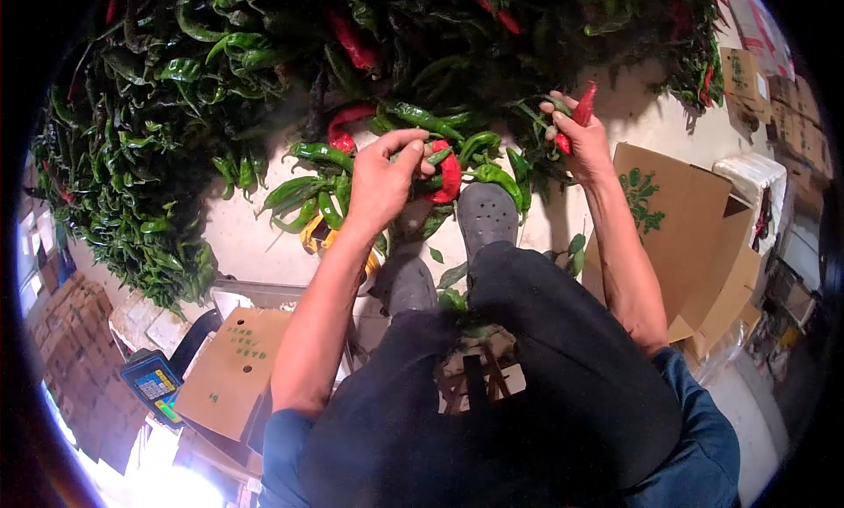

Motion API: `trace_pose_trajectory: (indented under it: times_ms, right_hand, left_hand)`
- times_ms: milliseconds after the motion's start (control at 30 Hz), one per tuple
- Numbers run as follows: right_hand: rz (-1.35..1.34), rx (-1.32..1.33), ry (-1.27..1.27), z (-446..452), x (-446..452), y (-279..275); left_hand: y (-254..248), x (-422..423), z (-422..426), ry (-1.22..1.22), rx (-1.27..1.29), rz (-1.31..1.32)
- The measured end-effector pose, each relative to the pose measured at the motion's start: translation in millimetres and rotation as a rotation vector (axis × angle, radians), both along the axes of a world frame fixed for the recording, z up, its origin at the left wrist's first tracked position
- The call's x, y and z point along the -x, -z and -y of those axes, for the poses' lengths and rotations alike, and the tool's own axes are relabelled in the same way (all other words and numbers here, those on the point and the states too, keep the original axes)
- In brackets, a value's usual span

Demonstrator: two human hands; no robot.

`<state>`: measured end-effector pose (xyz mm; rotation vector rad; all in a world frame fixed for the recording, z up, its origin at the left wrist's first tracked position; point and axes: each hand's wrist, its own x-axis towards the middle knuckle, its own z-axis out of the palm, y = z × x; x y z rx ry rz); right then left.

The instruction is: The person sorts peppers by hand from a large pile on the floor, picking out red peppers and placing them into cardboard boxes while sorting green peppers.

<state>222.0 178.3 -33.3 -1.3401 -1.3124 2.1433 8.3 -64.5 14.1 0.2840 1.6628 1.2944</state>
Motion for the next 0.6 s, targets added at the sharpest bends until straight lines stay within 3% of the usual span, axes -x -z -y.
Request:
trace_pose_trajectory:
  times_ms: [133,167,267,333,367,400,433,467,500,600]
  right_hand:
    - [-0.360,0.442,0.119,-1,-8,-25]
    - [-0.311,0.429,0.087,4,-10,-33]
    - [-0.052,0.163,-0.305,45,3,-54]
    - [-0.011,0.246,-0.439,86,13,-60]
    - [0.023,0.033,-0.451,111,18,-54]
    - [0.055,-0.181,-0.458,129,21,-45]
    - [0.148,-0.103,-0.571,129,18,-43]
    - [0.127,-0.311,-0.621,135,11,-33]
    - [0.190,-0.351,-0.722,133,14,-48]
    - [0.298,-0.454,-0.867,130,1,-46]
  left_hand:
    - [17,-17,5,-0.141,-0.108,0.407]
    - [19,-27,3,-0.210,-0.169,0.490]
    - [13,-54,4,-0.221,-0.242,0.536]
    - [3,-73,2,-0.117,-0.207,0.518]
    - [15,-82,6,0.049,-0.257,0.398]
    - [15,-95,7,-0.139,-0.351,0.655]
    - [7,-92,10,-0.126,-0.312,0.688]
    - [-1,-89,12,-0.113,-0.275,0.720]
    - [2,-91,16,-0.139,-0.284,0.789]
    - [3,-111,29,0.003,-0.227,0.660]
